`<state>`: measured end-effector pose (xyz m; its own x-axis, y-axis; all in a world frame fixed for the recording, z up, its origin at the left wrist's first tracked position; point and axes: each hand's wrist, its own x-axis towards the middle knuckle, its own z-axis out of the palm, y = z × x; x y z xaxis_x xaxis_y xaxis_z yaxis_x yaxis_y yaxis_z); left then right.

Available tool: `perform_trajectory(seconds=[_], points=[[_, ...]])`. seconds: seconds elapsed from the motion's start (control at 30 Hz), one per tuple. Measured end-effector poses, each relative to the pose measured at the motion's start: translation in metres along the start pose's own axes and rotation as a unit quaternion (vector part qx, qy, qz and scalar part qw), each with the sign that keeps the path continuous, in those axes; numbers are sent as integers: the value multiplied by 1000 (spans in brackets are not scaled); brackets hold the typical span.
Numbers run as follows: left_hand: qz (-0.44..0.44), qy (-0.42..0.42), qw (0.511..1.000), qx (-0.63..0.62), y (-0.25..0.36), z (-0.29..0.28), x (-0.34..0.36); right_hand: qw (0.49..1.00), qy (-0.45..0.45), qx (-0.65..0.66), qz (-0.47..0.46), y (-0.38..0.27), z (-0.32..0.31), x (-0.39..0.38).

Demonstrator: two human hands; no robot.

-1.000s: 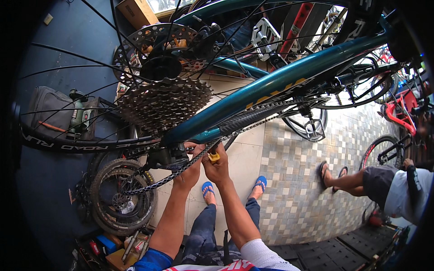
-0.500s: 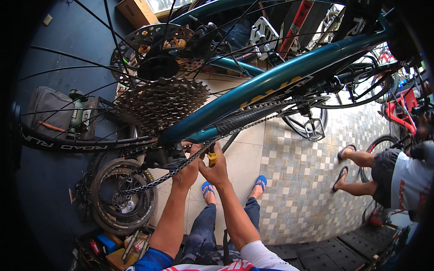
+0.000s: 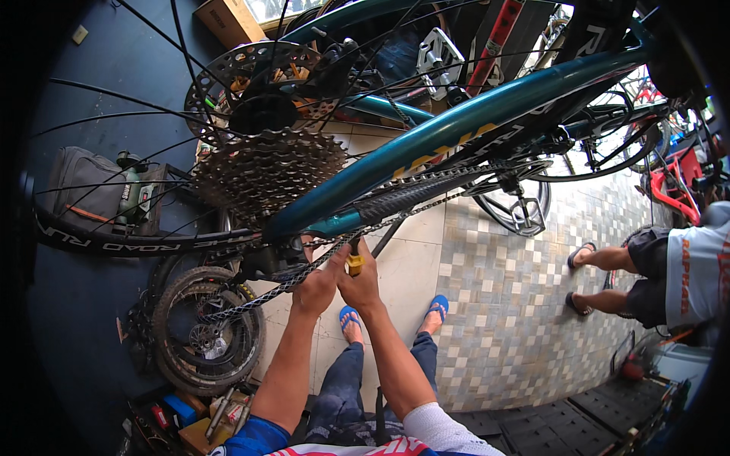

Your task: The person works on a bicycle chain in a workshop, using a chain tool to adjust the chain and pliers to cut a link. The person manipulates the chain and tools with both hands while the bicycle is mounted on a stand.

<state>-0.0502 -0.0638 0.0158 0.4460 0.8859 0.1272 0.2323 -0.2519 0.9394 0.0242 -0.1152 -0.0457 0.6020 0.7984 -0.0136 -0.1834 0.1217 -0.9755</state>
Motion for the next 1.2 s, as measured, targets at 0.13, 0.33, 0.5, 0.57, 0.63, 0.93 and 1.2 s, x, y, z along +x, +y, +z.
perform_trajectory(seconds=[0.13, 0.33, 0.5, 0.57, 0.63, 0.93, 1.2], points=[[-169, -262, 947, 82, -9, 1, 30, 999, -23, -17, 19, 3, -2, 4], [-172, -213, 953, 133, -18, 6, 27, 985, -18, -150, -84, 0, -5, 8], [-210, -135, 968, 3, -15, 14, 15, 987, -53, -112, -99, 0, -5, 11], [-209, -130, 969, -26, -14, 14, 15, 989, -31, -96, -104, 7, -3, 14], [-186, -148, 971, -1, -13, 12, 17, 991, -10, -79, -107, 17, 0, 16], [-217, -174, 960, -26, 5, 9, 24, 999, 23, 46, -7, 18, 13, 7], [-114, 40, 985, -126, 17, -4, 4, 991, -99, 8, 88, -30, -15, 12]])
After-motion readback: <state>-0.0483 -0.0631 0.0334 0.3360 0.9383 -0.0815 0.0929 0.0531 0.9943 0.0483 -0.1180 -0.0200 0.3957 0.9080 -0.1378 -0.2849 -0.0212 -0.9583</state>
